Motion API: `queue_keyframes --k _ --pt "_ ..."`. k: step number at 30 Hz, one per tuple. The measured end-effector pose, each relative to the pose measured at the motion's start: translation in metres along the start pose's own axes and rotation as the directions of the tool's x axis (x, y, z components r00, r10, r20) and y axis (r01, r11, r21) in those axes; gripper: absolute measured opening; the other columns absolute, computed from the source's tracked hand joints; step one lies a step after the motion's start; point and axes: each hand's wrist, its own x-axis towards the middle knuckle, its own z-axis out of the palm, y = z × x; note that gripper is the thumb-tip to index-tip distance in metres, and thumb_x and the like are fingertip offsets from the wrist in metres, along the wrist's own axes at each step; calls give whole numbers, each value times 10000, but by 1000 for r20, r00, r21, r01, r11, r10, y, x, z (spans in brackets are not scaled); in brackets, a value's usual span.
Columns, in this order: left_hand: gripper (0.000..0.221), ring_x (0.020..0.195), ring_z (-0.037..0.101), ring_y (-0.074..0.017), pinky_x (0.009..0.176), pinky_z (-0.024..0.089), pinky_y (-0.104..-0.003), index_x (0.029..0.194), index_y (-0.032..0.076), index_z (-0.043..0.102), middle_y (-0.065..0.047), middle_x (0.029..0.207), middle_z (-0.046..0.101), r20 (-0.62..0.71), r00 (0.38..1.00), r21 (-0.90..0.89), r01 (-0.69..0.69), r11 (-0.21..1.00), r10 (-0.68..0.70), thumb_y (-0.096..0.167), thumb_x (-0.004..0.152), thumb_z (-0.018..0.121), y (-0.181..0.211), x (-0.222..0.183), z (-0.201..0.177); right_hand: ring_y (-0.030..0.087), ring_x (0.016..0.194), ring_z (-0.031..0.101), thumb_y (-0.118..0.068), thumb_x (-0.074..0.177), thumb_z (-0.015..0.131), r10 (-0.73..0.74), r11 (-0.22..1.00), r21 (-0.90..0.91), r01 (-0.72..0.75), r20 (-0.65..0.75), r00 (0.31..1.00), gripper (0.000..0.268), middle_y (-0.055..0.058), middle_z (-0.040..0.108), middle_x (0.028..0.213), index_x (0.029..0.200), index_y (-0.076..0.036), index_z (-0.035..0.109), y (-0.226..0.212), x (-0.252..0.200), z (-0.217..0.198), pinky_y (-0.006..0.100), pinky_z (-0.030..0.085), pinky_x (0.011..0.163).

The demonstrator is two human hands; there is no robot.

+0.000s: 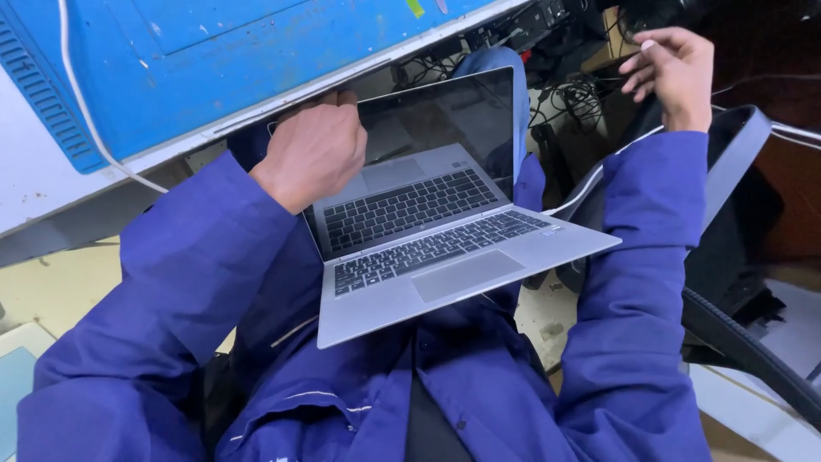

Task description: The person operates a laptop by opening the screen, touching the display, and interacting with the software before plugging in a power cable.

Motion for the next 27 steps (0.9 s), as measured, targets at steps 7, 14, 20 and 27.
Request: queue_keyframes --k 7,14,20,27 --pt "241 539 531 -389 411 384 -510 845 22 518 -114 656 545 11 999 7 35 999 -35 143 1042 450 0 -2 0 116 582 662 8 1098 495 -89 992 -82 94 54 995 160 119 742 923 1138 -23 646 21 25 0 183 407 390" --pt "232 531 481 -364 394 355 -485 826 25 487 -115 674 499 -51 994 85 -93 992 98 103 1044 500 -6 -4 4 97 595 653 -5 1151 486 -74 984 -157 87 87 993 119 83 742 943 1121 -49 592 28 34 4 184 403 400" --pt "245 545 547 -371 401 417 -467 1096 -106 577 -132 699 529 -82 975 220 -184 958 206 121 1059 490 -5 -10 -3 92 618 683 -28 1092 523 -28 987 -157 43 93 995 121 67 751 938 1015 -40 615 73 61 -3 182 419 405" --pt "305 474 486 -373 391 352 -494 767 38 430 -134 596 474 85 996 67 -18 998 12 91 1066 450 17 -6 -34 147 648 616 30 925 399 -166 846 -449 288 291 942 392 105 751 1013 1096 6 751 127 84 -16 235 404 482"
